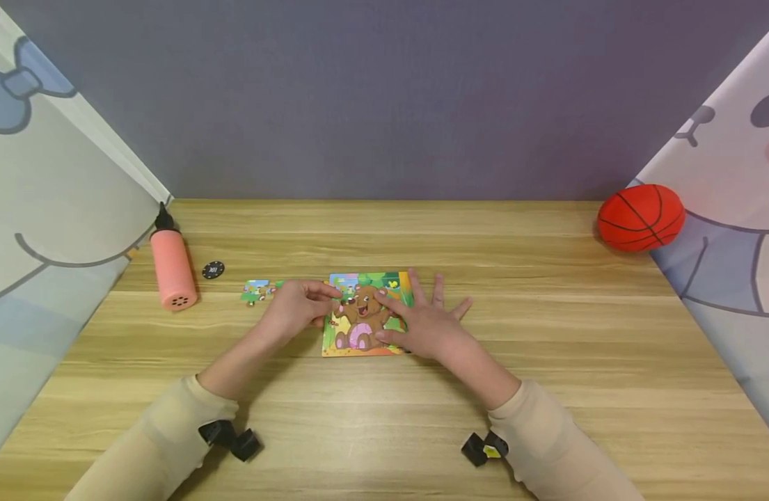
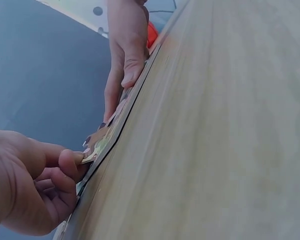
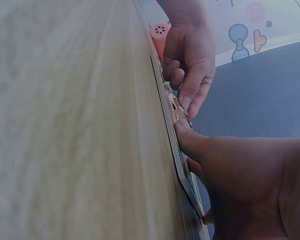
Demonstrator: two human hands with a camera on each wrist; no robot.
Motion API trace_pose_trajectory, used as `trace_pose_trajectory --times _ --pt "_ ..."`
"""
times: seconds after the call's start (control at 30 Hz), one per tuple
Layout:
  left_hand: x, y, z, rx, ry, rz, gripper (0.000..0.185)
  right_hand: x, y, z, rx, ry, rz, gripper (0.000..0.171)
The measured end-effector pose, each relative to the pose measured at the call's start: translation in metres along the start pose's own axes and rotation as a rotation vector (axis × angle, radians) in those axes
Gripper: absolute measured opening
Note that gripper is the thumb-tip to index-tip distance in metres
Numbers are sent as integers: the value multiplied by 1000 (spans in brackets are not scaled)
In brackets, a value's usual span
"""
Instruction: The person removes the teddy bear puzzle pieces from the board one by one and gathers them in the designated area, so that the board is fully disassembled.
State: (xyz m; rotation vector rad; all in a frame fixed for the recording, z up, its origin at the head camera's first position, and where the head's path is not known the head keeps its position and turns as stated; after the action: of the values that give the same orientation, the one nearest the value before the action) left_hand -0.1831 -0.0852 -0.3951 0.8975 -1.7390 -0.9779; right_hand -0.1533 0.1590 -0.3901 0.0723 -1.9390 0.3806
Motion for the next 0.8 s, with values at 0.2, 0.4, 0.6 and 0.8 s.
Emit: trace_pose_trajectory --times 0.2,0.4,0.6,0.8 --pt "1 -1 2 56 -20 -134 11 0 0 0 5 1 -2 75" --pt "0 -2 3 70 -41 -195 13 0 0 1 2 1 -1 74" --pt "1 -4 0 51 -39 -185 14 0 -1 2 -5 -13 4 74" --pt "3 -3 -2 46 -37 -180 12 0 -1 1 -11 -9 -2 74"
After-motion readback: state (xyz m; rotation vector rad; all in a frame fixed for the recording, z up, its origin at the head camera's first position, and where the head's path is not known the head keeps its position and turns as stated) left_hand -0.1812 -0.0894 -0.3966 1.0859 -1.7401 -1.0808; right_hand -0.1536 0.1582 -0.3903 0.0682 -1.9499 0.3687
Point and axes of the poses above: each hand's wrist, its own z-axis towards the middle knuckle, its own x-axis out of the back of the hand, y = z × x, the point moved 1 cm from there along z, towards the middle knuckle, and after that the axes turned 2 degrees about -y, right-handed, at the moved point
